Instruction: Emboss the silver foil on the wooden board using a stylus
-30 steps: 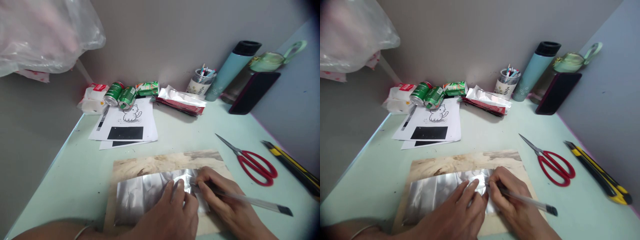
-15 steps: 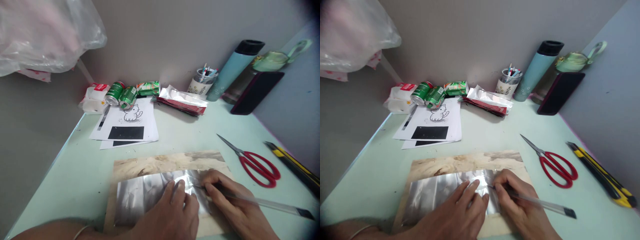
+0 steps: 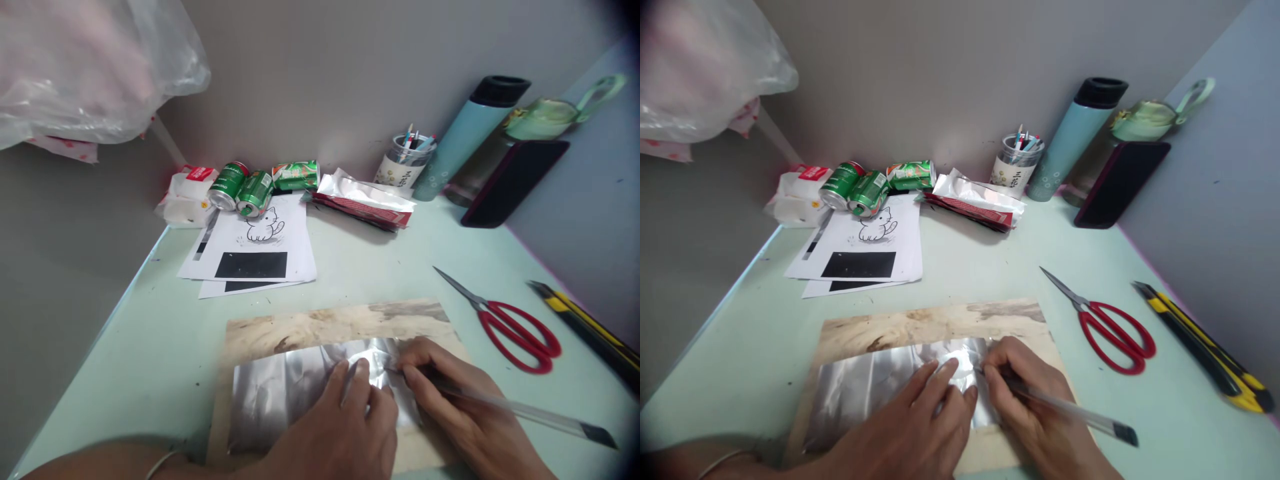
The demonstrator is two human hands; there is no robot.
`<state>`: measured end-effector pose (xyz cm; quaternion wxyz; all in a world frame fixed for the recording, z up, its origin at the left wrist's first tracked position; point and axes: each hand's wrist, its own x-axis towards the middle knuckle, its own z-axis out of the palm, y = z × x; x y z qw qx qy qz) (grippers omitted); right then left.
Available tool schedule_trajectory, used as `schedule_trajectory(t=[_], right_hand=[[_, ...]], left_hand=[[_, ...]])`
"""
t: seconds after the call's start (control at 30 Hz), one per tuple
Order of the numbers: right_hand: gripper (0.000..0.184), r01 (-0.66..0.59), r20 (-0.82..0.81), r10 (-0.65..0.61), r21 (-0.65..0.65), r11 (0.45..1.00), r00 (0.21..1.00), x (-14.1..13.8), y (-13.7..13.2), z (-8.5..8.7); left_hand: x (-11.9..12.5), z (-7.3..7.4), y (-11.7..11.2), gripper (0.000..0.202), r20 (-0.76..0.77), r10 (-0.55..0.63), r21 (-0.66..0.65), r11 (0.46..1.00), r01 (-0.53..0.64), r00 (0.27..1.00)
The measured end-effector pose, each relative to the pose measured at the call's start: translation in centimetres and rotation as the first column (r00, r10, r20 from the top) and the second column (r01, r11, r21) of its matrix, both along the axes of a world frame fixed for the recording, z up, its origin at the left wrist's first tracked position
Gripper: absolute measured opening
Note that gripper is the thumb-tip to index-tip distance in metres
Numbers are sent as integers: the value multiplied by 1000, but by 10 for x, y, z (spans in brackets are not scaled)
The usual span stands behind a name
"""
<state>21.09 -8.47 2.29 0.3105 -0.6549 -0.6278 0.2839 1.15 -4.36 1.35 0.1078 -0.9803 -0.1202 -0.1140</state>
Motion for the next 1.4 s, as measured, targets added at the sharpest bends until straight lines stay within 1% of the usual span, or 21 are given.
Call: schedule_trajectory(t=[0.2,0.43,0.6,0.67,0.73,0.8,0.87,1.03,1.17,1.4], right_hand=[[23,-2,3,2,0,1000,1000,-1,-1,-1],[23,-13,-3,13,52,999,1000,-1,-2,0],[21,-41,6,41,57,998,999,1,-2,-1],[19,-60,24,58,111,992,998,1,-5,0],[16,-91,50,83,204,975,995,0,-8,2],[16,-129,70,115,249,960,991,0,-10,3],[16,-143,65,131,229,963,989,0,-9,3],[20,-69,40,65,126,990,997,-1,-3,1],[23,-50,30,47,102,994,998,-3,-2,1],[23,-52,45,51,36,998,998,-2,-3,-1]], left_hand=[[-1,-2,-1,30,-22,-15,5,1000,15,1000],[0,-3,0,31,54,13,3,1000,-13,998],[0,-2,0,32,54,14,18,1000,-15,998],[-1,-2,0,32,58,11,15,1000,-12,998],[-1,-3,0,31,56,9,1,1000,-9,998],[0,-4,0,30,56,8,-15,1000,-7,998],[0,-5,0,30,59,8,-20,1000,-7,998],[0,-2,0,34,72,18,6,1000,-18,997],[0,-2,0,38,81,17,39,999,-20,997],[0,-1,1,34,62,3,26,1000,-5,998]])
